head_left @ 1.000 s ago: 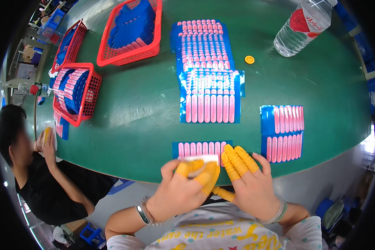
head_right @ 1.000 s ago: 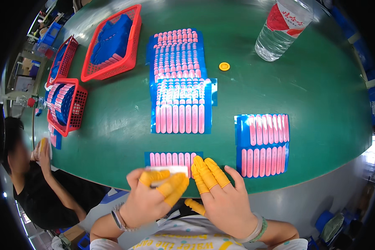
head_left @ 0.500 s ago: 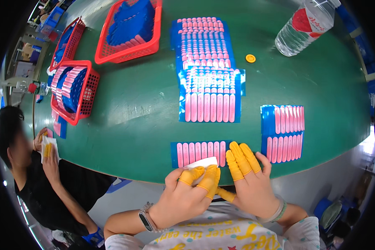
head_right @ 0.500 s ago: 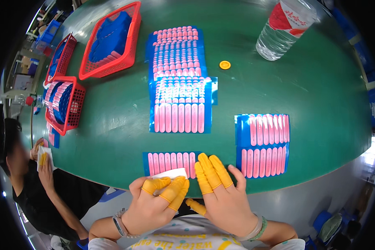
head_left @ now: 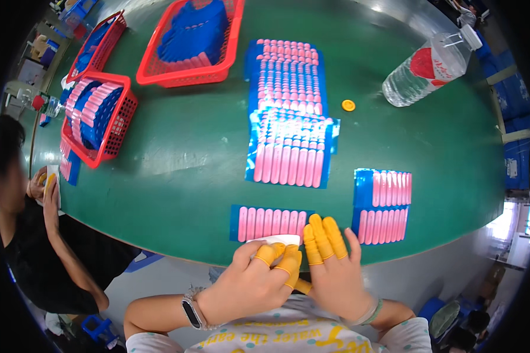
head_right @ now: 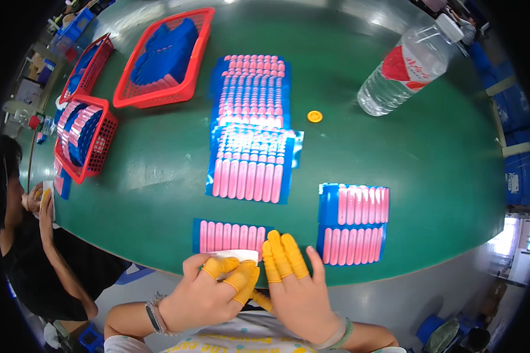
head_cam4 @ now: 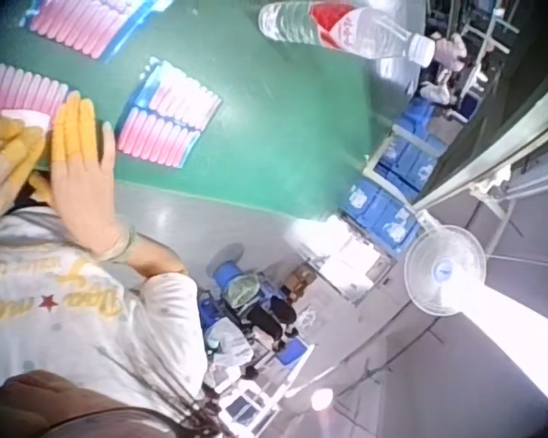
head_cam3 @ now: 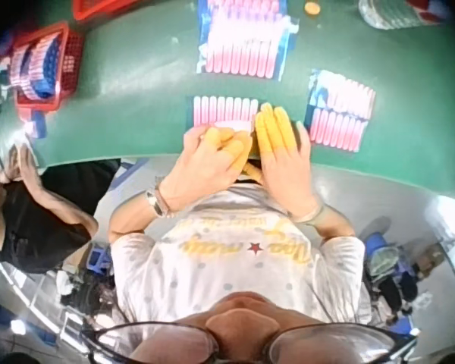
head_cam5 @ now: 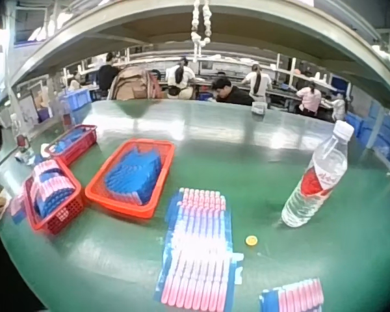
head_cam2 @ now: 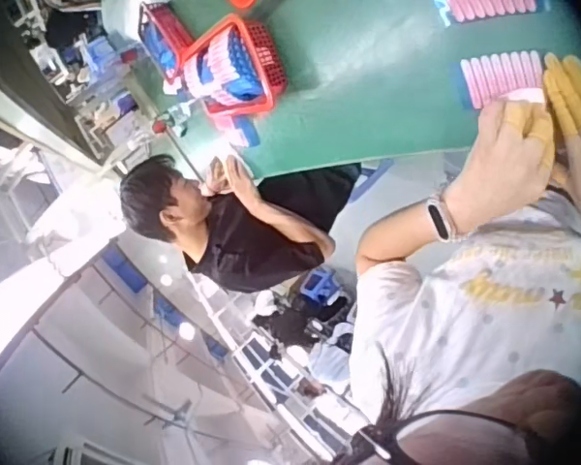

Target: The person cleans small pink plastic oval parts by wiping them with a cloth and liquid from a water bottle.

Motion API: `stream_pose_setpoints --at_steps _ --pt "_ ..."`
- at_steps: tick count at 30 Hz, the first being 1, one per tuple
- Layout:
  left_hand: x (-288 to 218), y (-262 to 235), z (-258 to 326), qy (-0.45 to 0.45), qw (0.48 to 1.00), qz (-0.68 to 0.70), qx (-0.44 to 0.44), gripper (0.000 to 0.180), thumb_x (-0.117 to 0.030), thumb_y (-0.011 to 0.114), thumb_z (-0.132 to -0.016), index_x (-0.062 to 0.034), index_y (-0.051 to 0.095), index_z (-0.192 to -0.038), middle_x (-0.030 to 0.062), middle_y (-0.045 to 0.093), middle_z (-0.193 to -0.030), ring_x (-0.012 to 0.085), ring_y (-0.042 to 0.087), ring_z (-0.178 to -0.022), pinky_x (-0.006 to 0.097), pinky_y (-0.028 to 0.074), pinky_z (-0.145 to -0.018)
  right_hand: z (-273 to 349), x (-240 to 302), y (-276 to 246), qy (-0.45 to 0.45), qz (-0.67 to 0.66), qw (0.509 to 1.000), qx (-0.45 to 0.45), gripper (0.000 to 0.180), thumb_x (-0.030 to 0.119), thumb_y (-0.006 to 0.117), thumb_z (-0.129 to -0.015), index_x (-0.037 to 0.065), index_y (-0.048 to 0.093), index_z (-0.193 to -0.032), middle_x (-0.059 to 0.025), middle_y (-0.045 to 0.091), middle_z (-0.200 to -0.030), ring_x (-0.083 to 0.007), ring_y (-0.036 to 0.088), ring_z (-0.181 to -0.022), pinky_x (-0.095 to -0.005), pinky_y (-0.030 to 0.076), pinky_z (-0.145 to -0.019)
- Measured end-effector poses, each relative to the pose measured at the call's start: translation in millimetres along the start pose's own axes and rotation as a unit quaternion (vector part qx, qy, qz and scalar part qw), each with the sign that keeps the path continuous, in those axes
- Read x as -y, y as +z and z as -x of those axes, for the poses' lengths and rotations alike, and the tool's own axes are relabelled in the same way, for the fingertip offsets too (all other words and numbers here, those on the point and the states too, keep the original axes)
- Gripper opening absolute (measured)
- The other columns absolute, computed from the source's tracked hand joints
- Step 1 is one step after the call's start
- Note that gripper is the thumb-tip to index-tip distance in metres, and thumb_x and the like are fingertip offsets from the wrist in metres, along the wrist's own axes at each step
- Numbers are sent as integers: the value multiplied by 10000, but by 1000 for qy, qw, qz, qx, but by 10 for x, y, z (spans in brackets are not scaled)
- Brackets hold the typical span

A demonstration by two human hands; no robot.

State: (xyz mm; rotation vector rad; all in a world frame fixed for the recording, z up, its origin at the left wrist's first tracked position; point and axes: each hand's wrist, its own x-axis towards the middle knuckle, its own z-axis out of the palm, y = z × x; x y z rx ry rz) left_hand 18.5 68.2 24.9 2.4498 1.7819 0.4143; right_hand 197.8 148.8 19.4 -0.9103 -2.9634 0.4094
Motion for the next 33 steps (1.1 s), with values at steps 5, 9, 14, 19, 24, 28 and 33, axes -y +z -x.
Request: stream_pose_setpoints --at_steps 5,9,14,19,24,28,33 --pt "22 5 -4 16 1000 -4 -20 306 -183 649 -723 -81 742 -997 -2 637 -1077 190 588 -1001 445 354 -928 -47 -170 -150 -43 -18 999 -8 642 410 704 -822 -38 607 -1271 -155 560 -1387 -276 457 -1365 -587 233 -1139" --pt "181 -19 -187 25 999 21 -11 277 -182 649 -725 -78 740 -966 7 638 -1079 215 589 -999 462 373 -920 -77 -161 -227 -51 -19 999 4 608 412 682 -836 -34 631 -1247 -146 572 -1379 -272 481 -1348 -592 228 -1151" --pt "274 47 -446 66 997 -34 -31 284 -174 639 -689 -73 735 -936 57 641 -1079 268 586 -986 495 408 -910 7 -118 -122 -25 -15 999 -12 559 362 670 -837 -37 643 -1228 -139 575 -1379 -269 483 -1349 -590 242 -1152" --pt "-85 -28 -193 56 996 -64 2 257 -213 624 -714 -85 730 -909 74 645 -1099 242 586 -969 481 401 -893 5 -127 -105 -43 11 999 -21 516 295 664 -827 -39 644 -1220 -140 572 -1384 -267 480 -1353 -584 251 -1152" --pt "-108 -101 -10 60 997 43 -9 239 -218 669 -746 -153 747 -962 -23 672 -1097 181 601 -936 433 348 -925 7 -168 -110 -41 22 999 -4 551 274 678 -804 -23 618 -1264 -139 546 -1417 -272 460 -1370 -597 237 -1151" --pt "3 -74 478 3 987 91 -135 244 -115 726 -751 -256 746 -949 -79 672 -970 184 615 -943 441 361 -914 -10 -114 -137 -20 -34 999 1 608 294 708 -768 -6 610 -1289 -136 529 -1434 -289 428 -1393 -633 202 -1144" --pt "396 72 660 -209 936 -39 -279 126 -46 670 -824 -67 696 -945 94 649 -975 297 606 -880 437 449 -887 -43 -150 -173 -25 -36 999 13 649 313 728 -749 -19 603 -1292 -146 529 -1428 -332 409 -1399 -677 164 -1125"
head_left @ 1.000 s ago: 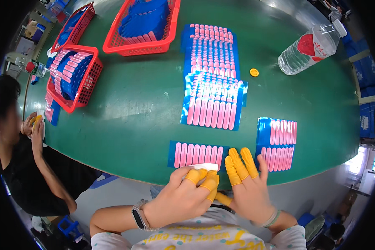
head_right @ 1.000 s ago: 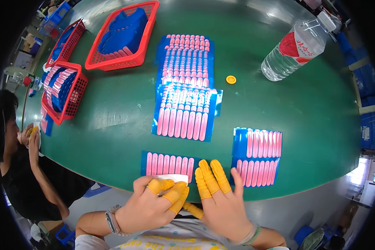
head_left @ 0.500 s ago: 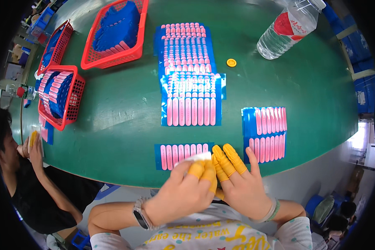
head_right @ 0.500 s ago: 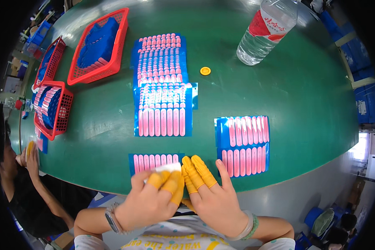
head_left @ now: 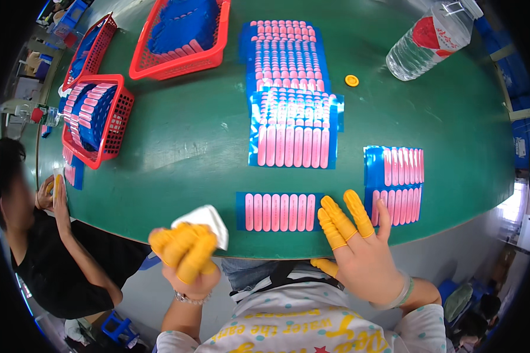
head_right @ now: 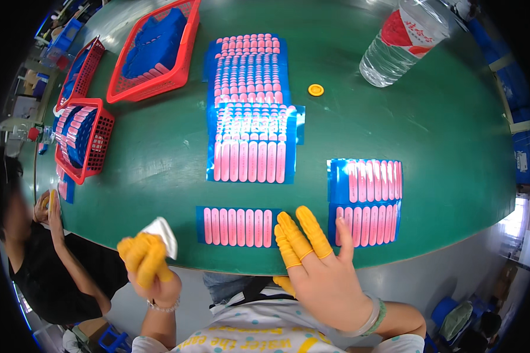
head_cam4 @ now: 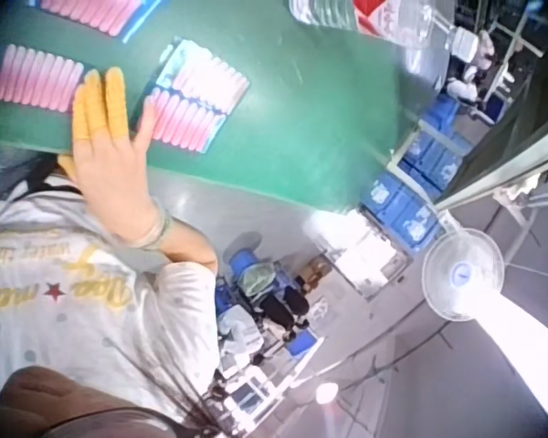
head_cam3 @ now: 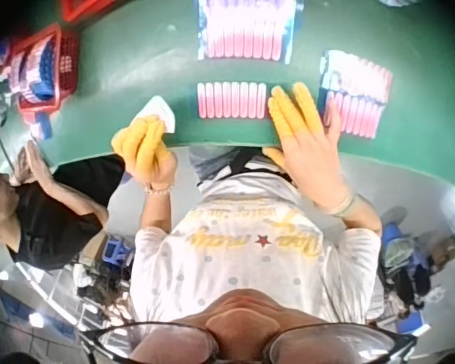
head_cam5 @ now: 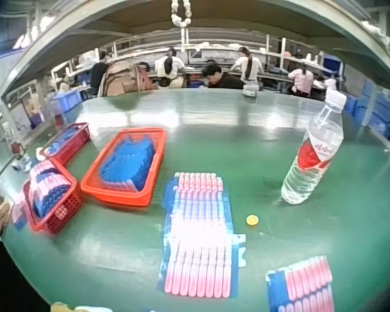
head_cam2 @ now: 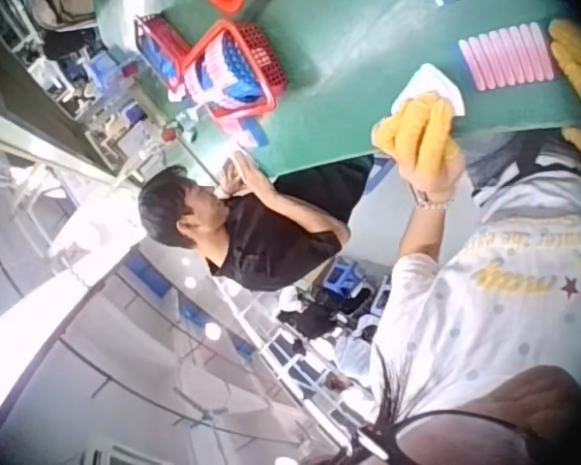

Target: The person cleans small pink plastic oval parts by wiping them with a cloth and liquid from a water bottle.

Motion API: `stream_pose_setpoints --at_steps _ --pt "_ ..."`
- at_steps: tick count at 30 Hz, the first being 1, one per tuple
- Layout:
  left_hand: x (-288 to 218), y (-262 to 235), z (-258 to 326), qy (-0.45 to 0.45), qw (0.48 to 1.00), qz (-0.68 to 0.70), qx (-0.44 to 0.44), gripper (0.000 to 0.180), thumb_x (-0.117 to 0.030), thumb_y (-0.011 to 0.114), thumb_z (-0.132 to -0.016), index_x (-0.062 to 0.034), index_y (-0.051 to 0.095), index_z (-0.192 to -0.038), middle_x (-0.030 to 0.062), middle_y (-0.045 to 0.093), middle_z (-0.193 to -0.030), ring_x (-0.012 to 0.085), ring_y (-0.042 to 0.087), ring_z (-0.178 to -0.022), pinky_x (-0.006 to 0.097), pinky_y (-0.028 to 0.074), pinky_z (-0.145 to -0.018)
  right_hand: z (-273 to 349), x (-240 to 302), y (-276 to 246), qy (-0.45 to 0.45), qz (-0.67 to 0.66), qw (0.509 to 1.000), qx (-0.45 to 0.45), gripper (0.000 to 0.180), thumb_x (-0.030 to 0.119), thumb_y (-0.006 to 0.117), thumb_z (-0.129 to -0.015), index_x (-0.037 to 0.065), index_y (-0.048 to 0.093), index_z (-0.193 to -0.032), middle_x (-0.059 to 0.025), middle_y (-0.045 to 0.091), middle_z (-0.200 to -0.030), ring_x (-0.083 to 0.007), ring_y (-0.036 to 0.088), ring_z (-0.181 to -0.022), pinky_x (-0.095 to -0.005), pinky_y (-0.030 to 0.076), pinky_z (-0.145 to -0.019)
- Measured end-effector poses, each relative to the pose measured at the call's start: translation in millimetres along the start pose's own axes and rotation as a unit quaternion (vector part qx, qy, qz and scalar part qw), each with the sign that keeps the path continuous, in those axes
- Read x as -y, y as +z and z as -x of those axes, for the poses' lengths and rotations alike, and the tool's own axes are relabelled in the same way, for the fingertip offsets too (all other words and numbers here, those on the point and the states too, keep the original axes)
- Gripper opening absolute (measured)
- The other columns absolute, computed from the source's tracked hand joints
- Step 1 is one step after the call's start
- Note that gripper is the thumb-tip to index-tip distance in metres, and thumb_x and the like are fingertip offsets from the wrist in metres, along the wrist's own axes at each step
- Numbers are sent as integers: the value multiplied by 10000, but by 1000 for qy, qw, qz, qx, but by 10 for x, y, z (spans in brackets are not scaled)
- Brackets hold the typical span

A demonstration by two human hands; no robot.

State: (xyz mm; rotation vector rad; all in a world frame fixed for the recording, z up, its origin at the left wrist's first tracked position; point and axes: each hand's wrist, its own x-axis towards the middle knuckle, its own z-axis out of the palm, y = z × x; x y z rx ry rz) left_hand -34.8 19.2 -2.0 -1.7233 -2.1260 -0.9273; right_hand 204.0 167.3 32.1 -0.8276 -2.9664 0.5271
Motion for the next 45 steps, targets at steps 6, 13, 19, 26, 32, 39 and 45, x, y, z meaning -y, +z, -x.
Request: stream_pose_setpoints --at_steps 6,13,19,26,32,39,45 --pt "168 80 44 -43 994 60 -77 117 -24 649 -871 -10 687 -980 120 658 -1040 291 583 -911 404 462 -836 -60 16 -69 27 4 1000 -10 698 451 718 -779 -33 612 -1271 -140 550 -1395 -356 413 -1377 -675 158 -1102" --pt "171 202 8 -104 982 111 -110 74 -58 648 -875 -68 701 -925 92 678 -966 277 596 -866 410 461 -864 122 1 107 -25 68 997 -31 471 412 690 -813 278 669 -1264 75 588 -1358 -174 508 -1127 -395 282 -921" --pt "192 180 61 -122 976 144 -110 121 5 601 -875 2 677 -970 119 632 -1024 293 580 -948 391 469 -874 413 -68 170 -106 36 990 -91 414 180 667 -775 229 707 -1184 70 633 -1208 -127 502 -915 -285 353 -746" --pt "188 138 41 -82 984 150 -51 176 49 572 -906 29 689 -1035 133 646 -1081 283 585 -1001 395 455 -924 623 -387 -313 -19 -11 991 -132 319 74 686 -758 114 730 -1072 -80 680 -1132 -261 639 -1025 -396 525 -877" --pt "136 162 10 -65 990 117 -35 165 33 589 -916 18 689 -1047 132 646 -1076 285 590 -995 392 464 -907 804 -749 -472 135 -75 965 -212 346 -118 598 -736 60 722 -1006 -117 693 -1101 -314 657 -1015 -400 523 -897" --pt "76 128 -27 -71 990 113 -34 148 13 617 -902 20 687 -1032 136 647 -1064 295 591 -987 400 466 -913 728 -1002 -492 95 -110 974 -175 332 -140 583 -721 60 726 -944 -107 705 -1097 -333 657 -1030 -391 516 -908" --pt "36 167 -47 -87 980 174 -37 121 14 637 -897 27 681 -1010 138 641 -1055 299 588 -972 401 479 -892 750 -1055 -417 95 -105 975 -170 362 -152 550 -718 77 742 -922 -104 701 -1118 -364 624 -1090 -392 509 -913"
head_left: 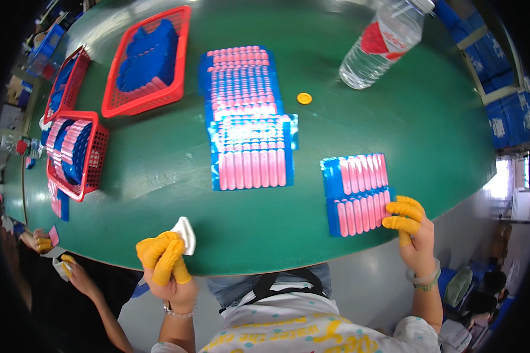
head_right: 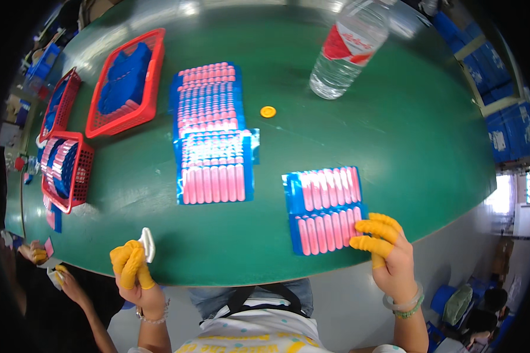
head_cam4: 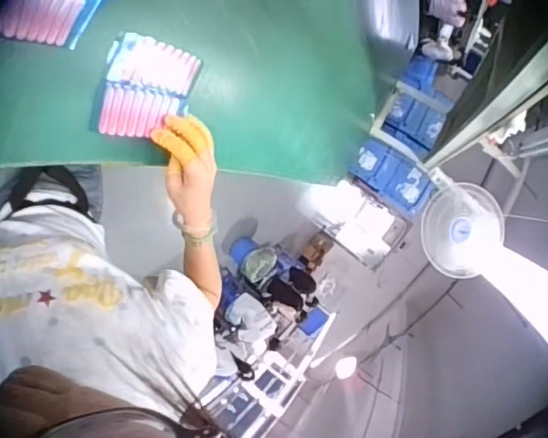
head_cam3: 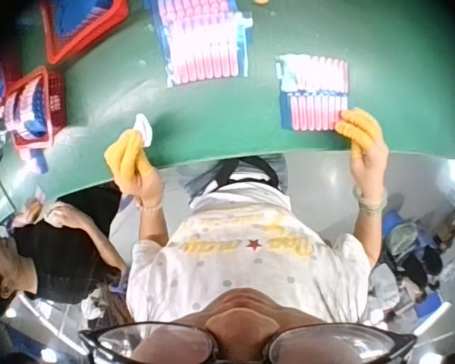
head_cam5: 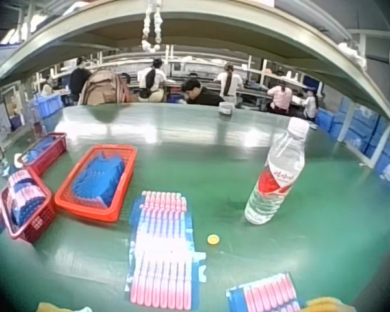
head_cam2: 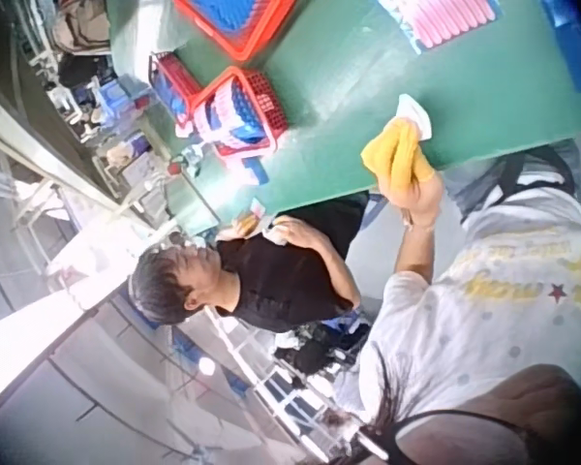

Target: The person cleans small pink plastic oval parts by wiping them with a cloth and liquid from a water bottle.

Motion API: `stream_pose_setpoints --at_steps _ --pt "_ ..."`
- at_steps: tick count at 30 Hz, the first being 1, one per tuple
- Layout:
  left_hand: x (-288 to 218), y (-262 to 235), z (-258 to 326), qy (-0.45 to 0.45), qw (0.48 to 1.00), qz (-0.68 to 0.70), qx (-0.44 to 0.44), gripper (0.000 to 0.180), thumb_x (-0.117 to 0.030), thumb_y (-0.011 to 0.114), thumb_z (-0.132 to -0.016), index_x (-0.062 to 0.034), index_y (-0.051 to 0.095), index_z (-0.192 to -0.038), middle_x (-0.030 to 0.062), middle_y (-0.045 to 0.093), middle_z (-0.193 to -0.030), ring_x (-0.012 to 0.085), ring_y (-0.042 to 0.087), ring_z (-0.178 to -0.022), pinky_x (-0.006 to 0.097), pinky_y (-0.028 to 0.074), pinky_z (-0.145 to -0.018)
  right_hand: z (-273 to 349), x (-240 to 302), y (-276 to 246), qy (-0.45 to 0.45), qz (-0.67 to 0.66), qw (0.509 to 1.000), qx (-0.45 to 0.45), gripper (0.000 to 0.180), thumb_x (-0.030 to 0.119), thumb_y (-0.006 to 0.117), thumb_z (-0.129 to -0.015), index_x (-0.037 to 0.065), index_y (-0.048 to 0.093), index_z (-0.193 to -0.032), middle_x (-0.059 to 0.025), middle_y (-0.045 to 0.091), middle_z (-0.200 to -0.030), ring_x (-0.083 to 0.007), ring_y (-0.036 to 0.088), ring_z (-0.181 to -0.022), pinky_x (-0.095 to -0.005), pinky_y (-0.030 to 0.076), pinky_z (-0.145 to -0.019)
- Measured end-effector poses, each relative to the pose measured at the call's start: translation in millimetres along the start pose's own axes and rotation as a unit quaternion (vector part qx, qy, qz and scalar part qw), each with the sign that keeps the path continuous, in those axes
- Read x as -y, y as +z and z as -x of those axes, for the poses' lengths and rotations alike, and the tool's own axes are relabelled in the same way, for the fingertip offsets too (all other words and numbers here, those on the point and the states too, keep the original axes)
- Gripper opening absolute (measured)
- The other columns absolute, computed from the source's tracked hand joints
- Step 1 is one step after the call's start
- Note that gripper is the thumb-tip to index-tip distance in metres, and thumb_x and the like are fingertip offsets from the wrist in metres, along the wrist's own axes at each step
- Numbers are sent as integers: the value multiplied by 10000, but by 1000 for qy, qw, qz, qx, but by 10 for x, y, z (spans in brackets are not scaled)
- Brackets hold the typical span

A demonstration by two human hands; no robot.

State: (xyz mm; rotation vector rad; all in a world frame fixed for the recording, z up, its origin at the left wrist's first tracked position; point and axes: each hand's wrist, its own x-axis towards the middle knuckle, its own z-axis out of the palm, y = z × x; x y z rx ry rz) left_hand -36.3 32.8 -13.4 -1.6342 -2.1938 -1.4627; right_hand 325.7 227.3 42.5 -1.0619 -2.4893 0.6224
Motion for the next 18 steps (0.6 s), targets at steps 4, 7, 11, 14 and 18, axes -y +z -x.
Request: stream_pose_setpoints --at_steps 4,7,11,14,18 --pt "-68 47 -71 5 999 41 9 164 24 634 -908 2 657 -1069 144 629 -1093 294 590 -988 395 482 -884 25 117 4 39 8 999 8 377 -157 528 -720 79 753 -911 -108 696 -1132 -365 603 -1132 -380 503 -915" --pt "-175 118 -120 -24 994 92 -54 158 21 665 -866 -38 680 -1012 138 666 -1032 290 627 -885 372 494 -794 35 177 -27 33 44 998 15 373 -150 549 -745 87 754 -948 -111 695 -1139 -360 591 -1155 -389 493 -935" --pt "-225 90 -115 -65 976 208 0 253 19 643 -912 -11 615 -1162 155 590 -1166 298 597 -1035 409 490 -895 -29 235 -129 -6 66 997 -40 336 -64 647 -781 79 725 -1076 -119 685 -1177 -357 579 -1183 -402 478 -962" --pt "-374 252 -181 -89 956 279 -9 255 32 699 -864 5 646 -1112 144 607 -1096 277 630 -987 359 511 -824 -409 625 -46 16 -92 996 1 731 210 875 -708 34 555 -1342 -144 611 -1317 -320 573 -1200 -409 452 -1007" --pt "-515 316 -234 -74 942 327 -8 262 46 744 -826 -2 688 -1078 125 639 -1065 232 649 -914 282 517 -711 -1066 1237 413 -54 -317 937 139 860 307 919 -666 38 527 -1382 -130 592 -1339 -282 559 -1216 -383 467 -984"
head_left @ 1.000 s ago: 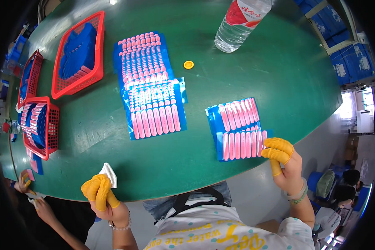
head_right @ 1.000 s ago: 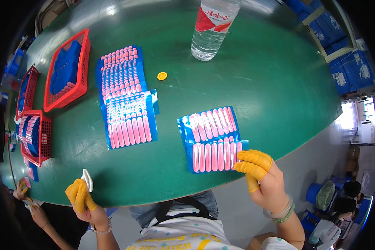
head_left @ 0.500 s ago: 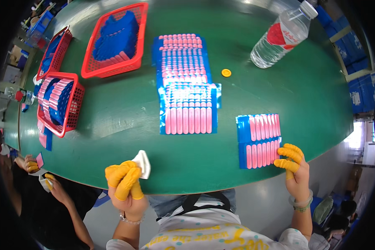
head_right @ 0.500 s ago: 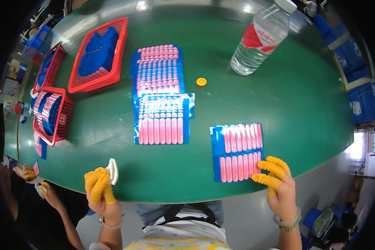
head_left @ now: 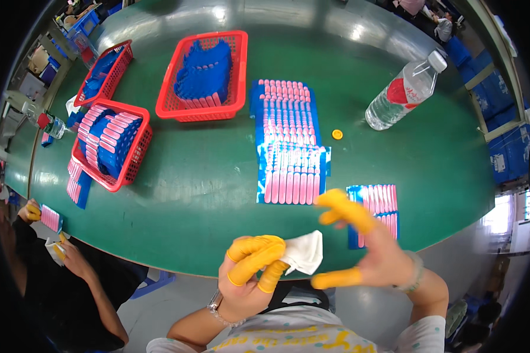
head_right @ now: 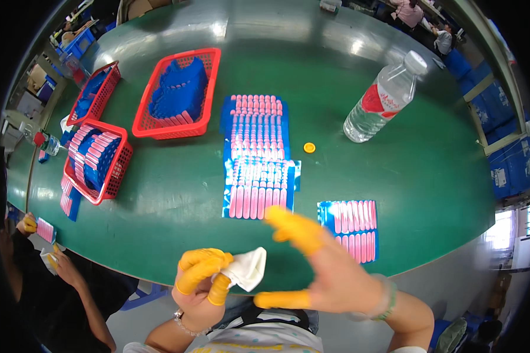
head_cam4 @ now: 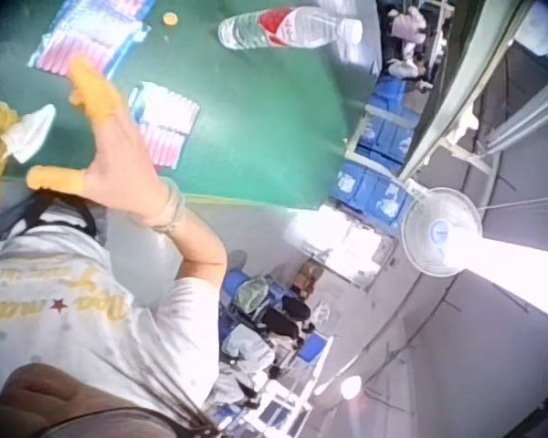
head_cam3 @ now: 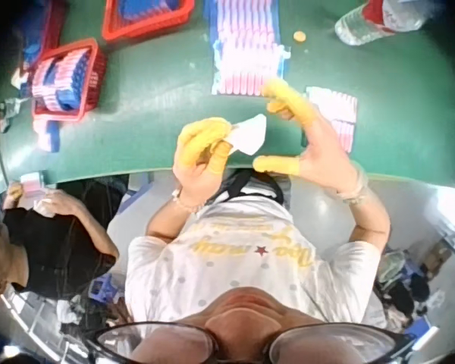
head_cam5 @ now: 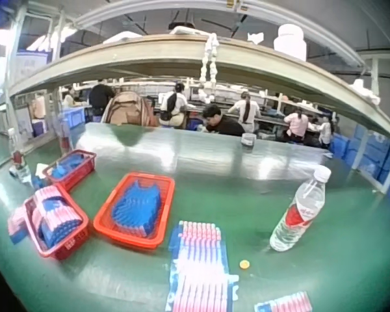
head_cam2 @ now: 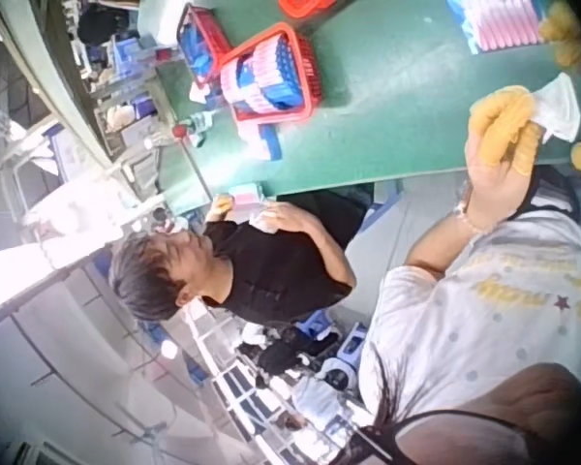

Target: The person cleans small pink plastic oval parts by wiping them with a cloth and liquid from a water bottle.

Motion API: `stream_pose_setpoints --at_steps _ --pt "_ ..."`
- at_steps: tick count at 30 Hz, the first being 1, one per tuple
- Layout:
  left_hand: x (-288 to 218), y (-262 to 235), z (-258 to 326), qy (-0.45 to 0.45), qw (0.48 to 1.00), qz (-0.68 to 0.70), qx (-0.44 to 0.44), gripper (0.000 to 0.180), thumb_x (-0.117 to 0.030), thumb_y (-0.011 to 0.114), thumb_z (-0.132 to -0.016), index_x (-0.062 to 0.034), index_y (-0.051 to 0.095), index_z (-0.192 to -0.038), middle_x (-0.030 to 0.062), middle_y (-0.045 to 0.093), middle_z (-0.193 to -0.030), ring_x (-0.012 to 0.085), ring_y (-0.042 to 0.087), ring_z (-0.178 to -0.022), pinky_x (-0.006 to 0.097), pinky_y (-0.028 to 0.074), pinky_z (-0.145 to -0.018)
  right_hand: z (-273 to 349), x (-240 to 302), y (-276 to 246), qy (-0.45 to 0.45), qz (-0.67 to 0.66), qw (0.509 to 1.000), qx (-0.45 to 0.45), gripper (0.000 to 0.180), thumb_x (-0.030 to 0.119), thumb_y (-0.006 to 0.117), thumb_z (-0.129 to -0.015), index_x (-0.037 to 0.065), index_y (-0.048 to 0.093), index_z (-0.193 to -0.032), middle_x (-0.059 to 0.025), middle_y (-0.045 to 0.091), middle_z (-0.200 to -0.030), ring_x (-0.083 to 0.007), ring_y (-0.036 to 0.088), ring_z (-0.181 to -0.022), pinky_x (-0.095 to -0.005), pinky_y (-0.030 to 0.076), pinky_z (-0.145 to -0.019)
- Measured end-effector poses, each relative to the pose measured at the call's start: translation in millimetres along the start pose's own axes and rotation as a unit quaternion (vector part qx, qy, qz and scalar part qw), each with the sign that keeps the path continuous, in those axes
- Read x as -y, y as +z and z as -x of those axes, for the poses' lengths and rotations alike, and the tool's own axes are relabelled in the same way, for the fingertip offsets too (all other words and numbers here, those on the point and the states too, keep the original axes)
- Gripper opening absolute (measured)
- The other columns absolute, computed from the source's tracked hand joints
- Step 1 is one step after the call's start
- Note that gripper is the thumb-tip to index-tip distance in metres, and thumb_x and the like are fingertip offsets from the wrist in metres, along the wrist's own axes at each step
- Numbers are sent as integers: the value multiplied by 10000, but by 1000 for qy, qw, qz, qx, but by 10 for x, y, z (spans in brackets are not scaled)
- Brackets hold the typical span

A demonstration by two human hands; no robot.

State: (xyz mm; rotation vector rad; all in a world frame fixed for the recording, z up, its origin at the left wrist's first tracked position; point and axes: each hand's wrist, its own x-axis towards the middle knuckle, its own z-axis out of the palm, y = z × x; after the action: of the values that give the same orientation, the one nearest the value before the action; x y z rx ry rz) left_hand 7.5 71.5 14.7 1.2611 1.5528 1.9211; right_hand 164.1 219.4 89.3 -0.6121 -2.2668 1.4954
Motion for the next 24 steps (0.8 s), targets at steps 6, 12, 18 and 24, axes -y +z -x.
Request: stream_pose_setpoints --at_steps 6,12,18,24 --pt "-121 -269 -29 -79 993 -54 64 373 -53 780 -828 -40 660 -1182 112 663 -1156 249 628 -1015 324 504 -849 -275 17 148 -105 22 993 49 278 110 776 -839 70 715 -1106 -79 706 -1053 -219 661 -926 -308 514 -815" --pt "-88 -348 -190 56 968 -128 209 365 -75 669 -888 -154 664 -1244 59 599 -1315 214 569 -1118 362 352 -939 -311 85 117 -31 13 998 48 234 88 750 -872 58 713 -1101 -46 707 -1033 -136 601 -834 -259 485 -726" --pt "34 -320 -119 67 963 -113 235 408 -56 588 -928 -208 649 -1302 47 552 -1393 198 544 -1135 372 322 -983 -269 33 6 9 0 1000 30 268 52 723 -874 35 677 -1138 -51 688 -1064 -127 617 -870 -259 492 -753" --pt "18 -444 -125 -4 989 -82 123 353 -118 645 -932 -176 660 -1280 104 603 -1347 251 586 -1154 372 348 -1005 -267 -649 -1179 -67 10 888 -454 625 127 675 -938 48 351 -1467 -114 480 -1376 -214 490 -1258 -323 381 -1058"
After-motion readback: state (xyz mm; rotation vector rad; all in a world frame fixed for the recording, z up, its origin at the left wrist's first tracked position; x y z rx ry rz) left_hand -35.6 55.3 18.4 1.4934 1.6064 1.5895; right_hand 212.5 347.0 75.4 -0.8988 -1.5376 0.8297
